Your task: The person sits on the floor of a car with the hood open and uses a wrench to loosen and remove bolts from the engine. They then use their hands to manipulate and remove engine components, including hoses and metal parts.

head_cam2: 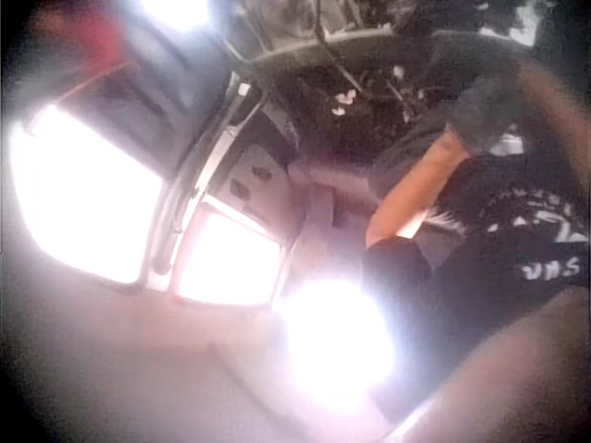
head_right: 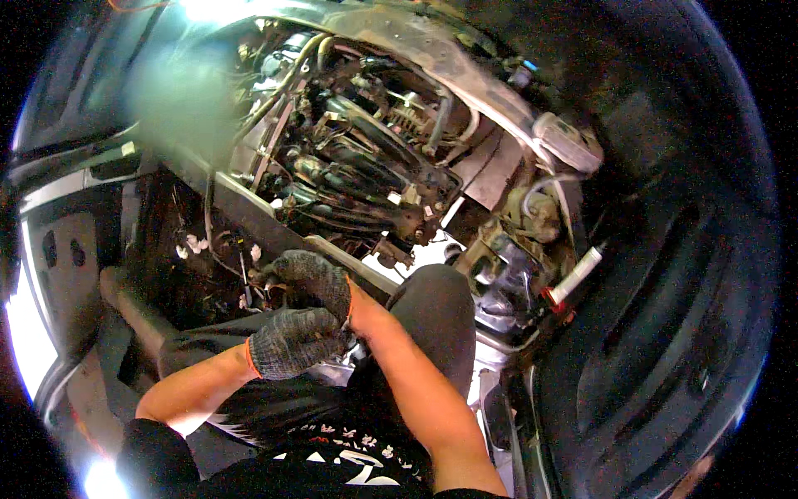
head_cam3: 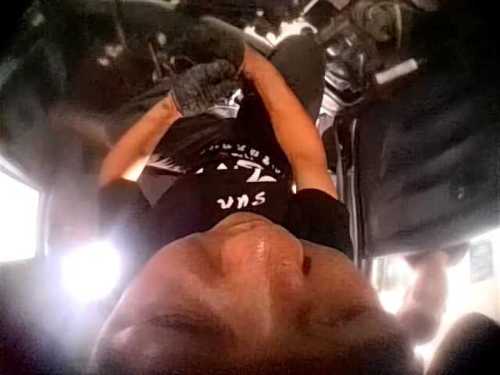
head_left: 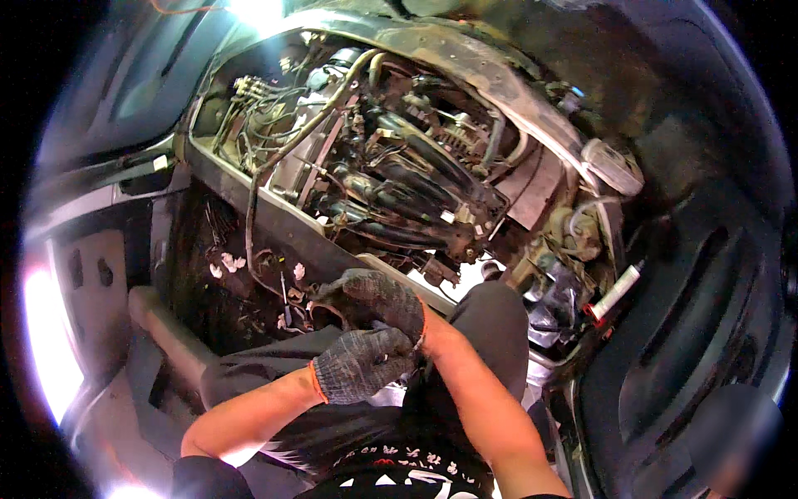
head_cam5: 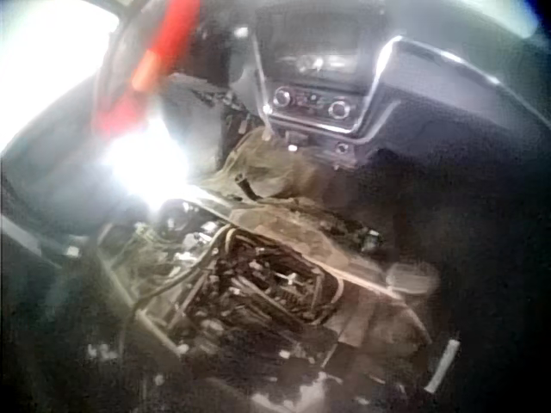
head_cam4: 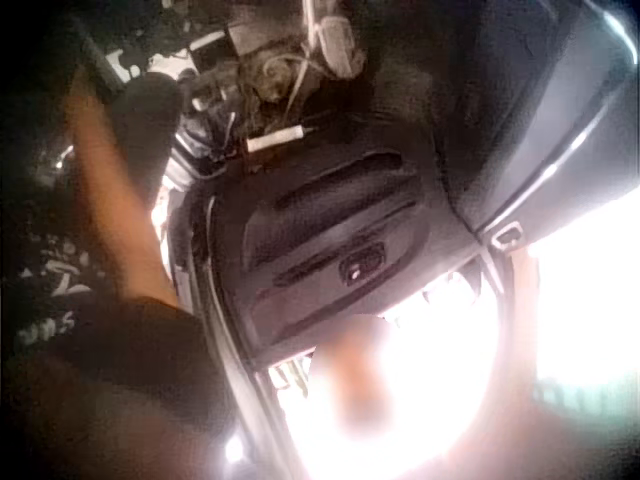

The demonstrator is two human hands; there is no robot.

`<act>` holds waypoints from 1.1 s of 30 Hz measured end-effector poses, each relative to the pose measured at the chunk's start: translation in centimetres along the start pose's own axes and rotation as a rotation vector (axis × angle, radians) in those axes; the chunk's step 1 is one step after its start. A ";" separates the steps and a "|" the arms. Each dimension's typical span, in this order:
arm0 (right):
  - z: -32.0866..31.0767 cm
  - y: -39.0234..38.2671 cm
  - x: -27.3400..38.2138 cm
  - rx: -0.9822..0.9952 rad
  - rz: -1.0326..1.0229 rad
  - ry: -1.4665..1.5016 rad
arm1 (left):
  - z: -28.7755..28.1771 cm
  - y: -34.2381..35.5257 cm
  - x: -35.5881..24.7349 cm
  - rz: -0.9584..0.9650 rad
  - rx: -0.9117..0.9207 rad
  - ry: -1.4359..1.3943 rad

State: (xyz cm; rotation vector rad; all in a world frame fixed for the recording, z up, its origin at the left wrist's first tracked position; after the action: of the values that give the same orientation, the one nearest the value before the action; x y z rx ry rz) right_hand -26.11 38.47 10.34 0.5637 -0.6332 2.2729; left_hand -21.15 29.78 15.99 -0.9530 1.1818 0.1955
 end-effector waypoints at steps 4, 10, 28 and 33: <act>-1.5 1.5 2.0 -0.050 0.197 0.366 | 0.4 2.6 -1.4 0.184 0.038 0.193; -4.0 2.6 2.4 -0.030 0.205 -0.089 | 1.4 7.7 -2.6 0.389 0.386 0.182; -29.5 6.9 10.0 -0.705 0.268 -1.978 | -30.2 8.4 14.5 0.343 -0.563 1.118; -30.5 2.1 10.8 -1.183 0.066 -1.128 | -29.6 9.4 12.7 0.323 -0.592 1.056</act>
State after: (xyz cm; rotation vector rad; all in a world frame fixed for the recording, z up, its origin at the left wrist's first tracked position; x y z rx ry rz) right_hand -41.16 60.38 -8.20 1.1104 -2.2658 1.0355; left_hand -41.99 10.06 -1.39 -1.4410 2.3373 0.3256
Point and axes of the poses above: each hand's wrist, its own y-axis towards the middle knuckle, its own z-axis out of the palm, x = y × z, the point moved 5 cm from there along y, towards the middle knuckle, and after that the axes turned 3 degrees about z, right-handed, at the moved point
